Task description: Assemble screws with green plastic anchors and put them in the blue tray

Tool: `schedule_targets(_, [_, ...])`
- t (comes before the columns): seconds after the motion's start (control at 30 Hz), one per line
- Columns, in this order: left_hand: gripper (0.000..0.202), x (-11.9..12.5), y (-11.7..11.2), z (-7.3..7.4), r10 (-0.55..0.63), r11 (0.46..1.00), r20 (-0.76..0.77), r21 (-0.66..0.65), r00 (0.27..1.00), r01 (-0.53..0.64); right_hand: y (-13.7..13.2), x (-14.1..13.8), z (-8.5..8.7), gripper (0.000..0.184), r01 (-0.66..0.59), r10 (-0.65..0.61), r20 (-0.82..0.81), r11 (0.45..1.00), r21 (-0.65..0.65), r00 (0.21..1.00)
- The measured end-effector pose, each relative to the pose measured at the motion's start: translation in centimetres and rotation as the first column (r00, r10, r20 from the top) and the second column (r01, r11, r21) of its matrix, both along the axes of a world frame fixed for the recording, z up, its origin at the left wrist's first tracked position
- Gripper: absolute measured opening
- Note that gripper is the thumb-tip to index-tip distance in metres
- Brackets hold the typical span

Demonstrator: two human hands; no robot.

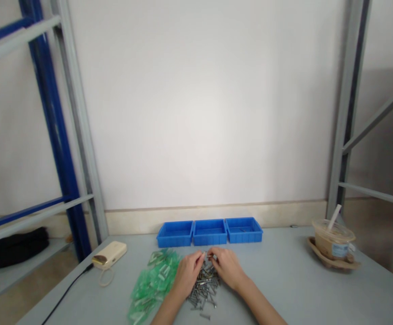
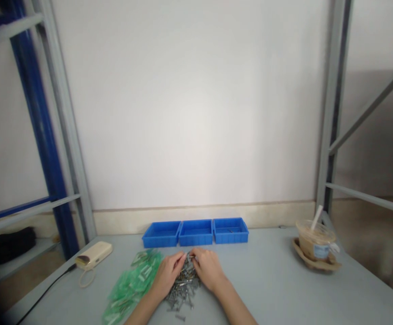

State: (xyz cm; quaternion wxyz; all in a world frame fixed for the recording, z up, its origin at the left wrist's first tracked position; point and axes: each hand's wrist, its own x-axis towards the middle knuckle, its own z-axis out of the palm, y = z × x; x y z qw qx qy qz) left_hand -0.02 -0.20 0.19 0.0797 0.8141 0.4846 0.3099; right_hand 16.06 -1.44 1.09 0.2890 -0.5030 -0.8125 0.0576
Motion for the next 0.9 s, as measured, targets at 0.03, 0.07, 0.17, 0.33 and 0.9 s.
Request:
schedule_targets(0.03, [0.039,0.0,0.0,-0.1,-0.009,1.000,-0.004,-0.003,1.000,0.009,0.1,0.0,-0.1,0.023,-0.010,0.009,-0.045,1.000,-0.027,0.999])
schedule_targets(0.07, [0.038,0.0,0.0,-0.1,-0.021,1.000,-0.008,-0.005,1.000,0.021,0.2,0.0,-0.2,0.023,-0.024,0.020,-0.081,0.998,-0.050,0.997])
schedule_targets(0.17, [0.036,0.0,0.0,-0.4,-0.050,0.999,-0.002,-0.008,0.999,0.050,0.5,0.1,-0.3,0.023,-0.058,0.047,-0.140,0.996,-0.074,0.989])
schedule_targets(0.33, [0.032,0.0,0.3,-0.4,-0.035,0.998,0.056,-0.046,0.998,0.038,0.6,0.3,0.0,0.024,-0.113,0.109,-0.145,0.993,-0.020,0.983])
schedule_targets(0.9, [0.042,0.2,0.4,-0.4,-0.021,0.995,0.219,-0.092,0.975,0.042,-0.1,-0.2,1.0,0.023,-0.024,0.014,0.079,0.993,0.115,0.997])
